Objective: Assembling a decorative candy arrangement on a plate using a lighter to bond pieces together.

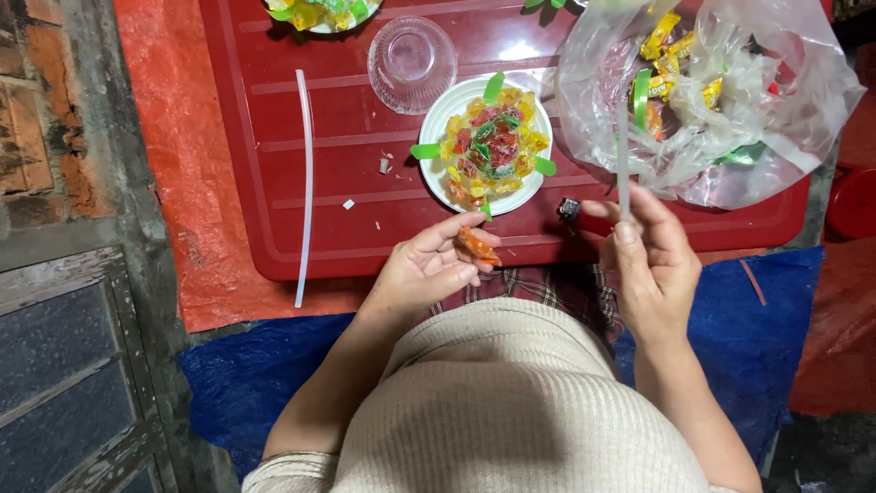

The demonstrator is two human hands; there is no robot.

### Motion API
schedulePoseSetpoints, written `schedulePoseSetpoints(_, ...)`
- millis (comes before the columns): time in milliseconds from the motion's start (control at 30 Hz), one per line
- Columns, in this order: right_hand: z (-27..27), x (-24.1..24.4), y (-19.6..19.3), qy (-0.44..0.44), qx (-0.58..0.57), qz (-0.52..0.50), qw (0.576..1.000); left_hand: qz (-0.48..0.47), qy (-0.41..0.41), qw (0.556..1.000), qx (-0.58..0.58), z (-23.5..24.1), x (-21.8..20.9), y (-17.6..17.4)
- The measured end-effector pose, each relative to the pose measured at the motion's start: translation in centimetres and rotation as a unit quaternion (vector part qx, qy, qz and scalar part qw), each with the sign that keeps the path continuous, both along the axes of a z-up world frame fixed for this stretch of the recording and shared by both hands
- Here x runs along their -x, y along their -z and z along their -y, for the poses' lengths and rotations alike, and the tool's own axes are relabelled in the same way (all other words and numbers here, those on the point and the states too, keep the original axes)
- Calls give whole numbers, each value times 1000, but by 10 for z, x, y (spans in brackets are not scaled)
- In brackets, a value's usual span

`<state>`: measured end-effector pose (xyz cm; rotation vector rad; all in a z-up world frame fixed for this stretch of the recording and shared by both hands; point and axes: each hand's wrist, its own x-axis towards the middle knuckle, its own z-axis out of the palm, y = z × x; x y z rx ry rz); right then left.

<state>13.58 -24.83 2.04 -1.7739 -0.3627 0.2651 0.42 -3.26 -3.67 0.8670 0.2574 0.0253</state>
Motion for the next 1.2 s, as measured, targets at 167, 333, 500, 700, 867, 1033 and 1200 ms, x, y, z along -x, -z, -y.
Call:
schedulePoseSetpoints(167,3,4,27,-1,-91,-92,992,9,-14,1000,-5,0,0,-6)
schedulePoseSetpoints(333,-4,8,31,-32,-131,-132,982,-5,-53,999,-2,-1,3,-5)
schedulePoseSetpoints(500,-5,12,30,-25,-126,-138,982,-30,-82,996,-14,1,11,4)
schedulePoseSetpoints(700,10,-6,31,38,-53,-44,997,-28,-70,996,-45,-4,13,7)
schedulePoseSetpoints(867,21,-11,17,25,-31,34,999,-34,-100,992,-66,-11,16,6)
schedulePoseSetpoints(1033,-21,6,-11,-63,17,-12,998,-29,-152,985,-78,-51,34,-8)
schedulePoseSetpoints(1200,-91,8,-6,-256,32,215,942,-48,-260,955,-138,-76,60,-11)
